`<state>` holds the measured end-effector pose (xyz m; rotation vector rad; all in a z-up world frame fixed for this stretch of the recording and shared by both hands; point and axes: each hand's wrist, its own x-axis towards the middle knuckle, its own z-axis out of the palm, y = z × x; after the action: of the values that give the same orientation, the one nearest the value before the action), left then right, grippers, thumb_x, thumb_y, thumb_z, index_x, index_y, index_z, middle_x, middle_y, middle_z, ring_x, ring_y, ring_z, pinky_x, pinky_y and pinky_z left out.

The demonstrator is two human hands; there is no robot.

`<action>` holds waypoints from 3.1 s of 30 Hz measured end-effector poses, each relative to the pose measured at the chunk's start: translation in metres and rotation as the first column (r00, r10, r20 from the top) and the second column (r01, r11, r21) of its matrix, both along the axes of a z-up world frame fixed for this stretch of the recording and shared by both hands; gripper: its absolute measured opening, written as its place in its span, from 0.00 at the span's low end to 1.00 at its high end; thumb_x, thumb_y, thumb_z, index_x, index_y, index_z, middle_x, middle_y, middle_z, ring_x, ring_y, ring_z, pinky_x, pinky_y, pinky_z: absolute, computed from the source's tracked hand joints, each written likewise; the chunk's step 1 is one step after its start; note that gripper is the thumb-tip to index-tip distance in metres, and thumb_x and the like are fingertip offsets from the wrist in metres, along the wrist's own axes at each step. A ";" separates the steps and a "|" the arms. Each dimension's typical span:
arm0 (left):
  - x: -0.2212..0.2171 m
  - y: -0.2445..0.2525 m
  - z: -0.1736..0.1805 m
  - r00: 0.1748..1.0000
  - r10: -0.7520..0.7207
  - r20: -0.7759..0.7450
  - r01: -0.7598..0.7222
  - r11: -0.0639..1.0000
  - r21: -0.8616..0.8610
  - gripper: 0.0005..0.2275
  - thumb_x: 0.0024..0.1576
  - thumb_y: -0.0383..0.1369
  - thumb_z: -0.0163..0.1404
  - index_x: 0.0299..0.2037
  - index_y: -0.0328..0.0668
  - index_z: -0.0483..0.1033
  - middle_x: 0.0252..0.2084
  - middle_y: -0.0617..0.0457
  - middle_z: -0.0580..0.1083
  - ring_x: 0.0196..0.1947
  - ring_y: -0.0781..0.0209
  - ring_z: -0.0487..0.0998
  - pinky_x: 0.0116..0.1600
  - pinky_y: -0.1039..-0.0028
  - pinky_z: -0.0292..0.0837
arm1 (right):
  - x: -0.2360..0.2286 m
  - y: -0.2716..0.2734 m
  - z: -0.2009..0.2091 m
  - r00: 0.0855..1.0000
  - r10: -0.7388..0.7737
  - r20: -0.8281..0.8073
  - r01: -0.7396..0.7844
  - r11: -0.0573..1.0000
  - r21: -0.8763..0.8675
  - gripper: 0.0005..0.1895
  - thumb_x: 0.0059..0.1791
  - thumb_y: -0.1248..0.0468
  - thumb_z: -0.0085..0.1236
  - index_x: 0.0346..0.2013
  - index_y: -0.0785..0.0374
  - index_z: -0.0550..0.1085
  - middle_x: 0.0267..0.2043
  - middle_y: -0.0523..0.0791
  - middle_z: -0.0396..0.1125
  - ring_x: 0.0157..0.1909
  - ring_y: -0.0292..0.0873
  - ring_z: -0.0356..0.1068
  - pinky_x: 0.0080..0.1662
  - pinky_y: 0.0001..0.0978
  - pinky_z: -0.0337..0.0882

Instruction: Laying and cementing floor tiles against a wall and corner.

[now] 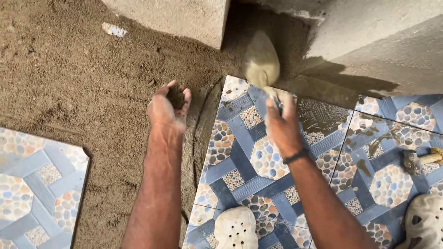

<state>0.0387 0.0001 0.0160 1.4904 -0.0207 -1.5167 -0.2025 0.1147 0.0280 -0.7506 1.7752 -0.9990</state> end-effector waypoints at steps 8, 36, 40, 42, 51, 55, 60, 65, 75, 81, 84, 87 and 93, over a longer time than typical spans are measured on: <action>-0.036 -0.054 0.007 0.965 -0.256 0.057 0.254 0.966 0.045 0.09 0.60 0.26 0.50 0.47 0.28 0.79 0.43 0.38 0.77 0.33 0.54 0.82 0.33 0.74 0.87 | -0.017 0.072 -0.003 0.992 -0.115 0.051 0.110 0.988 0.104 0.22 0.54 0.47 0.50 0.50 0.60 0.64 0.23 0.40 0.61 0.16 0.31 0.56 0.15 0.23 0.56; 0.010 -0.025 0.001 0.997 0.053 -0.061 -0.053 0.999 -0.009 0.13 0.66 0.31 0.41 0.48 0.28 0.75 0.36 0.41 0.77 0.29 0.59 0.78 0.29 0.75 0.80 | 0.042 -0.093 0.009 0.682 0.631 -0.369 -0.523 0.774 0.356 0.19 0.61 0.49 0.41 0.50 0.62 0.67 0.28 0.41 0.63 0.23 0.35 0.62 0.24 0.34 0.63; 0.015 -0.017 0.003 0.994 0.091 -0.063 -0.091 0.996 0.007 0.13 0.66 0.31 0.39 0.49 0.28 0.74 0.36 0.40 0.77 0.30 0.58 0.79 0.29 0.75 0.81 | 0.062 -0.091 -0.013 0.735 0.612 -0.290 -0.494 0.778 0.389 0.31 0.58 0.49 0.41 0.70 0.61 0.52 0.24 0.38 0.65 0.19 0.31 0.63 0.21 0.28 0.67; 0.017 -0.019 0.003 0.986 0.143 -0.089 -0.145 0.989 -0.010 0.13 0.65 0.31 0.41 0.49 0.28 0.74 0.36 0.40 0.77 0.29 0.57 0.79 0.29 0.75 0.81 | 0.074 -0.086 -0.008 0.762 0.589 -0.269 -0.487 0.796 0.360 0.20 0.57 0.51 0.38 0.58 0.59 0.60 0.22 0.39 0.62 0.16 0.34 0.58 0.17 0.31 0.58; 0.033 -0.015 -0.010 0.954 0.288 -0.087 -0.294 0.954 -0.068 0.11 0.64 0.26 0.41 0.50 0.24 0.72 0.36 0.38 0.75 0.28 0.57 0.78 0.27 0.74 0.80 | 0.070 -0.059 -0.021 0.671 0.589 -0.449 -0.577 0.796 0.183 0.17 0.61 0.53 0.42 0.56 0.63 0.61 0.20 0.39 0.60 0.16 0.36 0.59 0.17 0.34 0.61; 0.029 -0.014 -0.016 0.958 0.273 -0.094 -0.279 0.958 -0.068 0.11 0.65 0.28 0.40 0.49 0.25 0.71 0.36 0.40 0.74 0.29 0.57 0.77 0.28 0.74 0.81 | 0.061 -0.075 -0.046 0.687 0.606 -0.401 -0.502 0.795 0.341 0.34 0.55 0.58 0.48 0.70 0.68 0.47 0.21 0.45 0.70 0.18 0.42 0.70 0.20 0.39 0.70; 0.023 -0.009 -0.007 0.969 0.249 0.000 -0.249 0.969 0.012 0.13 0.64 0.29 0.40 0.50 0.26 0.74 0.35 0.42 0.77 0.30 0.58 0.78 0.31 0.75 0.81 | 0.065 -0.068 -0.033 0.646 0.581 -0.495 -0.501 0.812 0.300 0.25 0.56 0.51 0.48 0.62 0.63 0.58 0.29 0.59 0.74 0.32 0.64 0.75 0.36 0.60 0.71; 0.023 -0.013 -0.006 0.944 0.306 -0.120 -0.304 0.952 0.037 0.11 0.63 0.28 0.35 0.50 0.34 0.67 0.36 0.43 0.73 0.33 0.55 0.77 0.34 0.68 0.82 | 0.059 -0.056 -0.053 0.686 0.513 -0.516 -0.511 0.845 0.160 0.26 0.57 0.48 0.47 0.59 0.64 0.60 0.38 0.59 0.74 0.41 0.65 0.74 0.43 0.60 0.72; 0.060 -0.056 -0.013 0.820 -0.252 0.514 0.344 0.935 -0.090 0.15 0.70 0.47 0.35 0.53 0.48 0.68 0.41 0.57 0.65 0.39 0.65 0.68 0.41 0.68 0.68 | 0.042 -0.026 -0.078 0.709 0.366 -0.603 -0.570 0.800 -0.186 0.24 0.62 0.50 0.51 0.60 0.68 0.61 0.48 0.59 0.70 0.45 0.59 0.73 0.43 0.55 0.72; 0.088 -0.023 -0.059 0.763 0.033 0.646 0.057 0.991 -0.118 0.13 0.67 0.37 0.46 0.50 0.32 0.72 0.39 0.53 0.70 0.34 0.64 0.71 0.34 0.75 0.72 | 0.089 -0.087 -0.025 0.761 0.531 -0.372 -0.567 0.823 0.013 0.14 0.58 0.52 0.47 0.46 0.61 0.63 0.24 0.41 0.64 0.19 0.35 0.62 0.19 0.33 0.62; 0.085 -0.015 -0.049 0.806 0.149 0.573 -0.090 0.987 -0.130 0.11 0.63 0.34 0.47 0.50 0.38 0.74 0.38 0.54 0.74 0.30 0.68 0.74 0.28 0.80 0.74 | 0.123 -0.111 -0.025 0.771 0.548 -0.323 -0.579 0.816 0.002 0.13 0.60 0.55 0.46 0.48 0.63 0.64 0.25 0.39 0.63 0.18 0.32 0.61 0.17 0.27 0.63; 0.084 -0.012 -0.043 0.821 0.218 0.528 -0.158 0.975 -0.158 0.10 0.62 0.32 0.48 0.51 0.37 0.74 0.40 0.50 0.77 0.27 0.69 0.75 0.25 0.83 0.72 | 0.140 -0.121 -0.035 0.624 0.679 -0.386 -0.639 0.728 0.247 0.20 0.57 0.57 0.44 0.58 0.66 0.57 0.20 0.40 0.64 0.14 0.34 0.58 0.14 0.29 0.59; 0.091 -0.002 -0.042 0.865 0.161 0.475 -0.113 0.985 -0.128 0.09 0.64 0.31 0.47 0.51 0.35 0.73 0.40 0.45 0.79 0.26 0.67 0.78 0.23 0.82 0.73 | 0.146 -0.109 -0.038 0.695 0.540 -0.475 -0.594 0.803 0.043 0.22 0.57 0.55 0.47 0.59 0.66 0.58 0.20 0.47 0.69 0.16 0.41 0.66 0.18 0.38 0.65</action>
<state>0.1295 -0.0016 -0.0259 1.7200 -0.2761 -0.9827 -0.0568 0.0053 -0.0098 -1.6161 1.6949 -0.5095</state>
